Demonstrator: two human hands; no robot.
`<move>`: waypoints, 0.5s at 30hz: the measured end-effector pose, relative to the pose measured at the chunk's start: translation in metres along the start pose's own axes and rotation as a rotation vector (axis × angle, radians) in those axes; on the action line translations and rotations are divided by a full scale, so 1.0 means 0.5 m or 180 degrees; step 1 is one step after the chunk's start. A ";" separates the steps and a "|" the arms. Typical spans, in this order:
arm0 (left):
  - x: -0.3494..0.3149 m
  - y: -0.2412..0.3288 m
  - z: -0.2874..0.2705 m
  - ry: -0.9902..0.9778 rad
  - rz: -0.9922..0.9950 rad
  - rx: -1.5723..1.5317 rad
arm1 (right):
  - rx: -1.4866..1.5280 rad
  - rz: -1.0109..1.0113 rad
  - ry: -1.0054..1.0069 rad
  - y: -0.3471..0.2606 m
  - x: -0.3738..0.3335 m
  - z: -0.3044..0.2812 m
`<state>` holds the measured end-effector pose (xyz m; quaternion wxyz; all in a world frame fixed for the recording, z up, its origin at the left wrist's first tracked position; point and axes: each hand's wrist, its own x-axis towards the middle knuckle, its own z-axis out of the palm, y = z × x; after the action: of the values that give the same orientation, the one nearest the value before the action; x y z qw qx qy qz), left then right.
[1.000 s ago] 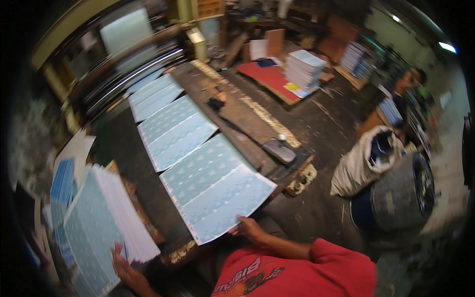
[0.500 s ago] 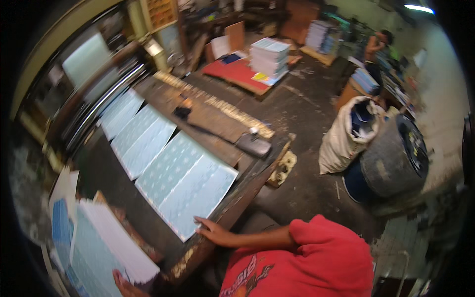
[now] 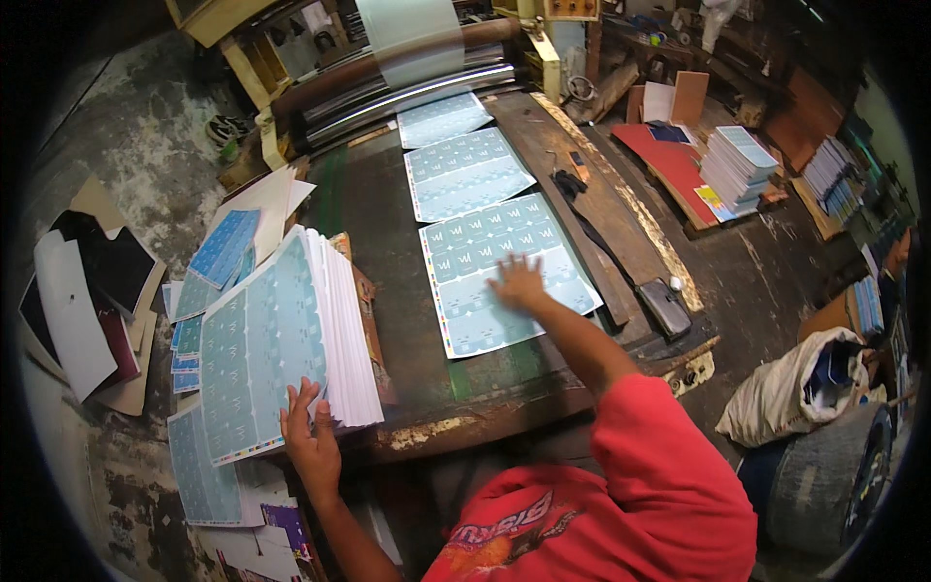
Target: The person picks up individual printed sheets from a stack and feeds them into the rollers of a large laminating or printing machine one at a time.
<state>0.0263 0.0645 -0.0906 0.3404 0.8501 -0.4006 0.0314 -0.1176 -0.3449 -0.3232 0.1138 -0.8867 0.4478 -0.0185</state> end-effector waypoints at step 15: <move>-0.037 0.092 -0.012 -0.1021 0.1405 -0.0498 | 0.5936 -0.0877 -0.2096 -0.124 -0.397 -0.213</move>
<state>-0.0173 0.0597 -0.0667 0.3221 0.7076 -0.6259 -0.0612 -0.2017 -0.1706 -0.1920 0.8797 -0.4480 0.0936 -0.1290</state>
